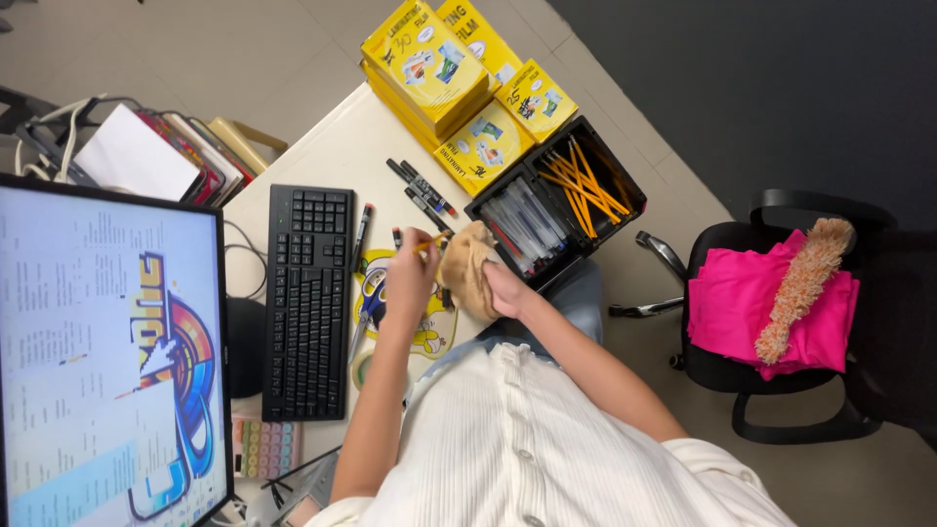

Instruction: The person cleans a desk using a cloth, wiping the surface and several items including pencils, markers, and a roll of tape. The person then moves to a nearby chair and organizes a white power cord by coiling it.

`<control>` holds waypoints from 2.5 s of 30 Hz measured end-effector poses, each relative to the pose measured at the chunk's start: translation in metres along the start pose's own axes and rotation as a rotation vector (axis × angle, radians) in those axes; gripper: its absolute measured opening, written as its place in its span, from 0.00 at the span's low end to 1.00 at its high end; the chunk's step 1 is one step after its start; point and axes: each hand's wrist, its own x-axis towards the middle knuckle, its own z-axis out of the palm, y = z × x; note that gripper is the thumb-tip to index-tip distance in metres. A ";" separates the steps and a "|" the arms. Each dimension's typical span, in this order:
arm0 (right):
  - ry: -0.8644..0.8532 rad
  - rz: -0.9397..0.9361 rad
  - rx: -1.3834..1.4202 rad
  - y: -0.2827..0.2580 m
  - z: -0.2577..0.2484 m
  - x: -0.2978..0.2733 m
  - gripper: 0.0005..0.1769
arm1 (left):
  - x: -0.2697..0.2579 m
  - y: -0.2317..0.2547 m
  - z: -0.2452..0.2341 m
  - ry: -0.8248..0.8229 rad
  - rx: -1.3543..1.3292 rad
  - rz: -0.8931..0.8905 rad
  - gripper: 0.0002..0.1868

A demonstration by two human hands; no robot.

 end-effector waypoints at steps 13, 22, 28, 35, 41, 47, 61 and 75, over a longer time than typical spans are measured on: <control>0.227 -0.429 0.115 -0.063 -0.011 0.044 0.23 | -0.069 0.031 0.003 -0.235 -0.042 0.317 0.38; 0.109 -0.506 0.095 -0.073 -0.022 0.028 0.22 | -0.054 0.044 -0.002 -0.394 -0.150 0.477 0.40; 0.190 -0.513 0.061 -0.082 -0.016 0.014 0.21 | -0.053 0.044 0.009 -0.415 -0.150 0.452 0.40; 0.124 -0.472 0.059 -0.069 -0.014 -0.007 0.20 | -0.025 0.036 0.048 -0.255 -0.277 0.162 0.35; 0.142 -0.461 -0.068 -0.061 -0.013 -0.032 0.20 | 0.012 0.034 0.072 -0.215 -0.411 0.239 0.39; 0.278 -0.548 -0.344 -0.044 -0.055 -0.031 0.21 | 0.065 0.050 0.098 -0.423 -0.526 -0.055 0.19; 0.825 -0.673 -0.911 -0.126 -0.108 -0.121 0.23 | 0.126 0.015 0.276 -0.453 -0.829 -0.323 0.15; 0.645 -0.127 -1.927 -0.218 -0.140 -0.062 0.21 | 0.173 -0.092 0.476 -0.474 0.635 -0.042 0.22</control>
